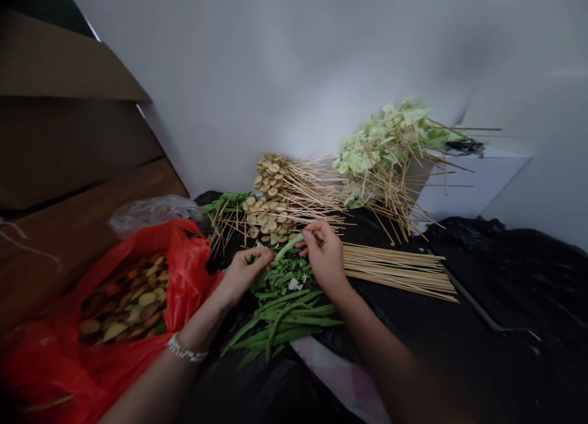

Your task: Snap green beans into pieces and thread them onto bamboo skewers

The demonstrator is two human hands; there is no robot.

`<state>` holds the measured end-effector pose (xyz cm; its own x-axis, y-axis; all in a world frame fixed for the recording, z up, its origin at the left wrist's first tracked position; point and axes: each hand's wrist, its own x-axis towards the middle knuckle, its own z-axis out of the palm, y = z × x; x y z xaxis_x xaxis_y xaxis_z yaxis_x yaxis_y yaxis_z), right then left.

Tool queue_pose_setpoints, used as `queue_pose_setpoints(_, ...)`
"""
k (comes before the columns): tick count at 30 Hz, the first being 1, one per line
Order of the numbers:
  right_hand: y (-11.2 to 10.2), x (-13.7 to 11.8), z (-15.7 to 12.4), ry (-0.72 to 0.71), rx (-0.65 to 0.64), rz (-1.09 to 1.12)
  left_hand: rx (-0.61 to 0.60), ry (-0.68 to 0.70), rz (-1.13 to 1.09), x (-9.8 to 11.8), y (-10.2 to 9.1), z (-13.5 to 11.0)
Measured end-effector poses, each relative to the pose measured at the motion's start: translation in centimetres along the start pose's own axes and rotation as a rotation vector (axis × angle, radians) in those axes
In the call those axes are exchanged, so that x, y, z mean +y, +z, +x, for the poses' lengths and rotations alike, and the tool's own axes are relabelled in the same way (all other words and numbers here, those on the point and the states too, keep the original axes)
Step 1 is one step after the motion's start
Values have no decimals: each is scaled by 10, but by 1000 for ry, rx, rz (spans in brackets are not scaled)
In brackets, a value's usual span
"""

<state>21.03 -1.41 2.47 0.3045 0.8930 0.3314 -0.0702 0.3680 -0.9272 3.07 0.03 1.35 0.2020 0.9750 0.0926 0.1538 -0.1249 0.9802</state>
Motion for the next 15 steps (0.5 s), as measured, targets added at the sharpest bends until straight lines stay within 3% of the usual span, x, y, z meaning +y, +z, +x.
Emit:
queue_pose_setpoints(4, 1, 0, -2, -19, -23, -26, -64, -2, -42, 2, 3, -3)
queue_pose_setpoints(10, 5, 8, -8, 32, -196, -84, -72, 126, 54, 4, -3, 0)
queue_pose_setpoints(12, 4, 7, -9, -70, -227, -248, -121, 166, 107, 4, -3, 1)
queue_pose_setpoints(15, 1, 2, -12, -451, -324, -717, -124, 252, 208, 0, -2, 1)
